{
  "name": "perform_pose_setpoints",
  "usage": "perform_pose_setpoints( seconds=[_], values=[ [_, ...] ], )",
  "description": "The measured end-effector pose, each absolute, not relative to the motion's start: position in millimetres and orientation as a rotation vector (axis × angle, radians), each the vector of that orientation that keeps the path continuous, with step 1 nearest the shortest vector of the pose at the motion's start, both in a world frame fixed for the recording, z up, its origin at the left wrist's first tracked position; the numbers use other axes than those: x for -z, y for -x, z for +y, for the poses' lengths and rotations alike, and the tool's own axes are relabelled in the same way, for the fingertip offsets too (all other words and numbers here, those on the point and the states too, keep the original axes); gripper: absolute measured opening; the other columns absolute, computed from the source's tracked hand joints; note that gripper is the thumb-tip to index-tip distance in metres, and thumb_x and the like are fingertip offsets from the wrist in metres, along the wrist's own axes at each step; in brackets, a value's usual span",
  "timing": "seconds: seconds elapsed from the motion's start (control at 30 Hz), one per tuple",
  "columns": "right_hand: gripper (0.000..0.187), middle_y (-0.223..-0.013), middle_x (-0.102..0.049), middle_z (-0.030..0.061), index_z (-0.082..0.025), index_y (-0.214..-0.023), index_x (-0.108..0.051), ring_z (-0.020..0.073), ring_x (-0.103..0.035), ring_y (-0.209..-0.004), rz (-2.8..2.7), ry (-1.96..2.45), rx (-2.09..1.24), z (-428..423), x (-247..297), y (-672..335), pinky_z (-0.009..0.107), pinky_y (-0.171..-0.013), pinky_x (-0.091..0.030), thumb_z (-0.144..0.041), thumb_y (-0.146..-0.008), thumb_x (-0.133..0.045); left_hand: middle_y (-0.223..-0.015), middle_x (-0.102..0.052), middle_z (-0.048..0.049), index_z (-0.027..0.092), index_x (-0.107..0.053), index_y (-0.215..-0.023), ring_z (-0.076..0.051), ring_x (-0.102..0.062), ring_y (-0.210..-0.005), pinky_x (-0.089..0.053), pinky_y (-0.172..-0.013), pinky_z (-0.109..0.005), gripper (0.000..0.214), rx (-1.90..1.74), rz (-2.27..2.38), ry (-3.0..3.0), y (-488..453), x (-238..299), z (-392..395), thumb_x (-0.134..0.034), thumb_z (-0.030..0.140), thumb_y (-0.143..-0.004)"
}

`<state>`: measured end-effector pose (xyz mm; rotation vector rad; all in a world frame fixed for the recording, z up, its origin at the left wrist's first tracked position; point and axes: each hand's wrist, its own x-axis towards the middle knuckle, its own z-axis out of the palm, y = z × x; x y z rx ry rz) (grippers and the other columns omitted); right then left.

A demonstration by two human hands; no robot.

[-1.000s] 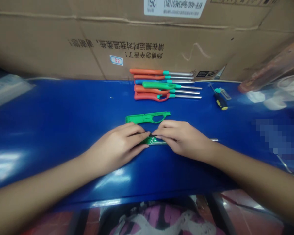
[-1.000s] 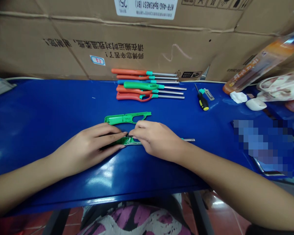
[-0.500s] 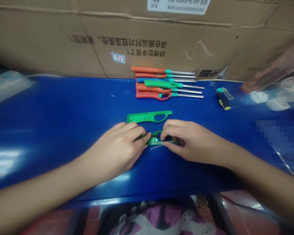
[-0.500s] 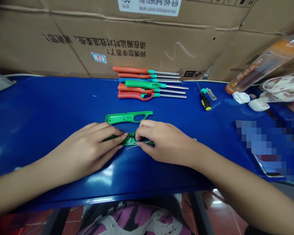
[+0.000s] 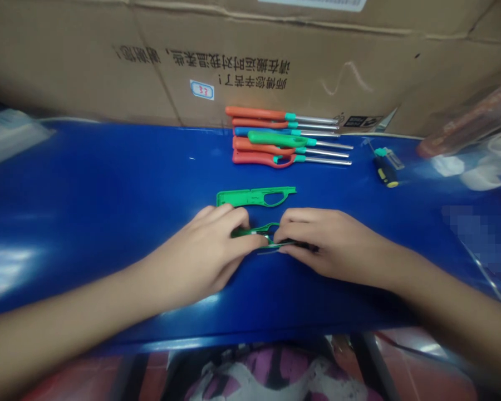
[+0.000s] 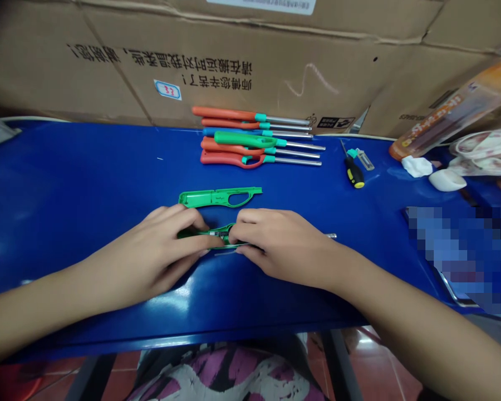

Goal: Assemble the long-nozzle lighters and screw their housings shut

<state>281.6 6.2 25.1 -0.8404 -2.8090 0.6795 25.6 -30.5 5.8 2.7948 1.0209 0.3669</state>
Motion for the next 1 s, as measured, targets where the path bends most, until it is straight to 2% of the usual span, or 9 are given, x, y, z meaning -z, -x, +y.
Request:
perform_pose_setpoints(
  seconds=[0.23,0.5,0.7,1.0],
  values=[
    [0.014,-0.1,-0.067,0.0026,-0.021,-0.101,-0.069,0.0145,-0.064,-0.087,-2.778,0.836,-0.704,6,-24,-281,0.027,-0.074,-0.047,-0.02,-0.1,-0.055,-0.103,-0.057,-0.0076,0.028,-0.065,-0.124,-0.024,-0.054,-0.094,-0.04,-0.076,-0.038,0.03,-0.382,1.032,-2.758,-26,-2,-29,-0.043,0.021,-0.105],
    [0.016,-0.101,-0.069,0.0039,-0.02,-0.099,-0.072,0.0151,-0.066,-0.088,-2.757,0.825,-0.749,6,-26,-282,0.028,-0.078,-0.049,-0.02,-0.099,-0.056,-0.104,-0.057,-0.0078,0.027,-0.069,-0.118,-0.025,-0.055,-0.095,-0.041,-0.077,-0.038,0.028,-0.389,1.031,-2.75,-24,-3,-30,-0.044,0.022,-0.105],
    [0.015,-0.097,-0.066,0.0019,-0.02,-0.099,-0.071,0.012,-0.062,-0.083,-2.71,0.821,-0.794,12,-35,-291,0.024,-0.071,-0.045,-0.013,-0.092,-0.061,-0.108,-0.057,-0.009,0.028,-0.066,-0.126,-0.025,-0.056,-0.097,-0.044,-0.08,-0.04,0.03,-0.377,1.056,-2.749,-25,-1,-30,-0.044,0.022,-0.105],
    [0.016,-0.088,-0.063,0.0013,-0.019,-0.093,-0.072,0.0121,-0.058,-0.078,-2.891,0.752,-0.849,13,-39,-296,0.025,-0.068,-0.041,-0.012,-0.093,-0.057,-0.107,-0.057,-0.0081,0.03,-0.067,-0.123,-0.024,-0.056,-0.096,-0.044,-0.08,-0.039,0.031,-0.355,1.07,-2.752,-25,-3,-30,-0.043,0.023,-0.106]
  ],
)
